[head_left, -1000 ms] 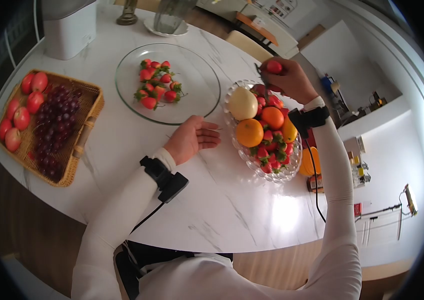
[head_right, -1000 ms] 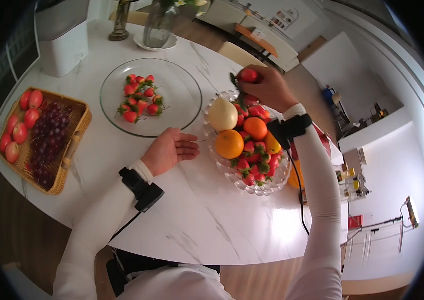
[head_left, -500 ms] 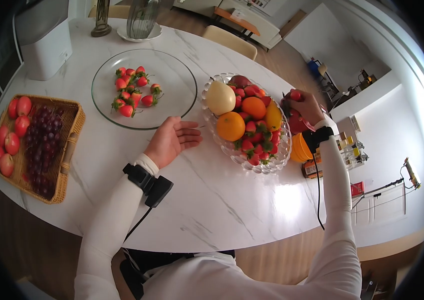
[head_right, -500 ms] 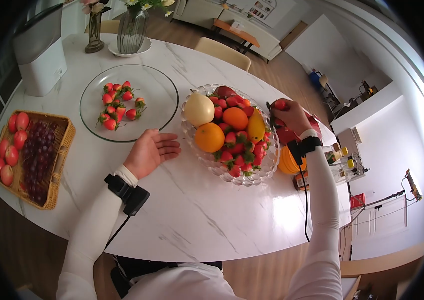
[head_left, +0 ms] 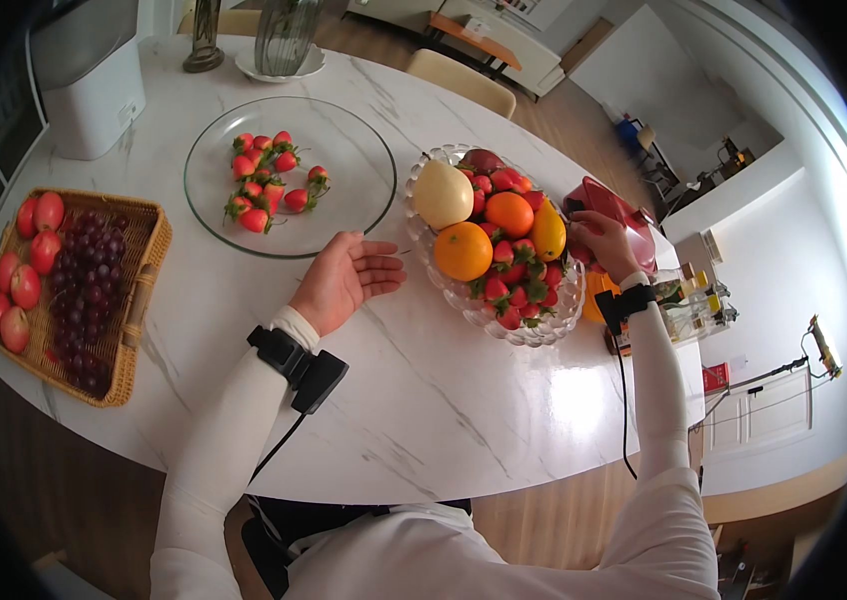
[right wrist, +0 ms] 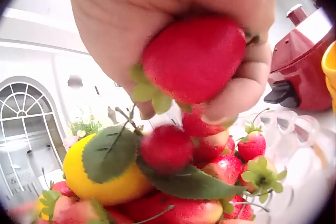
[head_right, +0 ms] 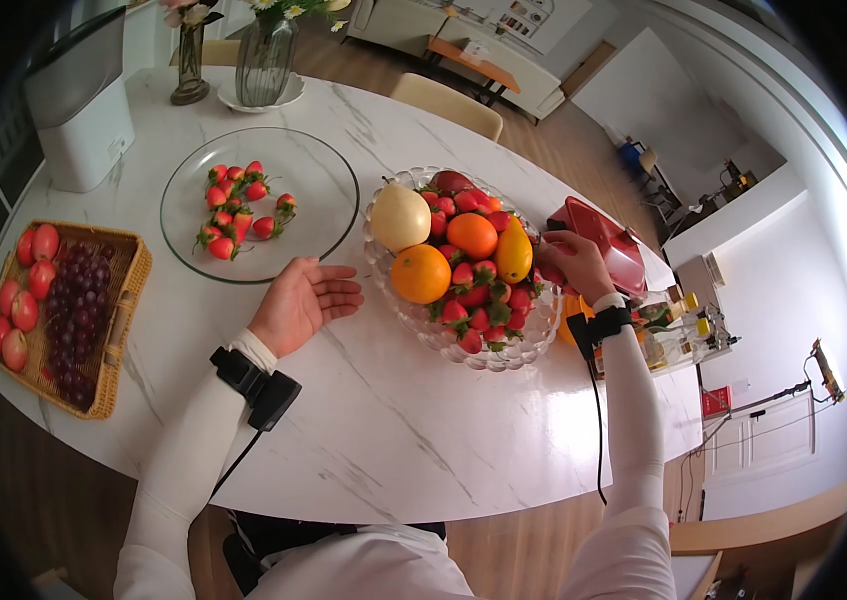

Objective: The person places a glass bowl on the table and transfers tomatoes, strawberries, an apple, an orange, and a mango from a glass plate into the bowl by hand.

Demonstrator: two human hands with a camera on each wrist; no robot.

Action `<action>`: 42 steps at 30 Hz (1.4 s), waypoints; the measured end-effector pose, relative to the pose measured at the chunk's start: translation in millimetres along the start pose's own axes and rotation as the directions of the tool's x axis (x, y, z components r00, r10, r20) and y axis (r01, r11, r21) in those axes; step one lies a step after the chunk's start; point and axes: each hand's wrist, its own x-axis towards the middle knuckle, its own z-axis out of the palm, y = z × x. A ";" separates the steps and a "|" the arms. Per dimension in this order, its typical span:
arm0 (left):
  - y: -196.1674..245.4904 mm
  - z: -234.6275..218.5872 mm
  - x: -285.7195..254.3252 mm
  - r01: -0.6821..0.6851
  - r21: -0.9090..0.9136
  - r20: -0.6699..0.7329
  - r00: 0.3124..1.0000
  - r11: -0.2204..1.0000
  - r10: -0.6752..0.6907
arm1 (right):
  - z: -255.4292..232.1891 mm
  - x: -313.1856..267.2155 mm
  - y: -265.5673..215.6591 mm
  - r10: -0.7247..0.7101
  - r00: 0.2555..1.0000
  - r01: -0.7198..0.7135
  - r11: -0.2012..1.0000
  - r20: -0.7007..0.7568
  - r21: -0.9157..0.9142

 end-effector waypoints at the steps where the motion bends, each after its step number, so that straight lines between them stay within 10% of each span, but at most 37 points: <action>1: 0.1 -0.2 0.1 0.001 -0.002 0.005 1.000 1.000 -0.001 | -1.3 -0.6 -0.6 -0.001 1.000 0.001 1.000 0.001 0.000; 15: -0.2 0.8 -0.4 0.002 0.000 -0.007 1.000 1.000 -0.002 | 29.1 -32.8 -123.7 -0.042 0.998 0.051 0.975 -0.047 0.215; 19: -0.3 -0.4 -0.1 0.002 -0.013 -0.011 1.000 1.000 -0.003 | 60.3 -31.8 -142.1 -0.404 0.915 0.403 0.913 -0.017 -0.060; 42: -1.5 -3.0 0.3 -0.003 -0.049 -0.028 1.000 0.999 0.001 | 61.7 -1.2 -179.0 -0.470 0.850 0.506 0.853 0.240 -0.123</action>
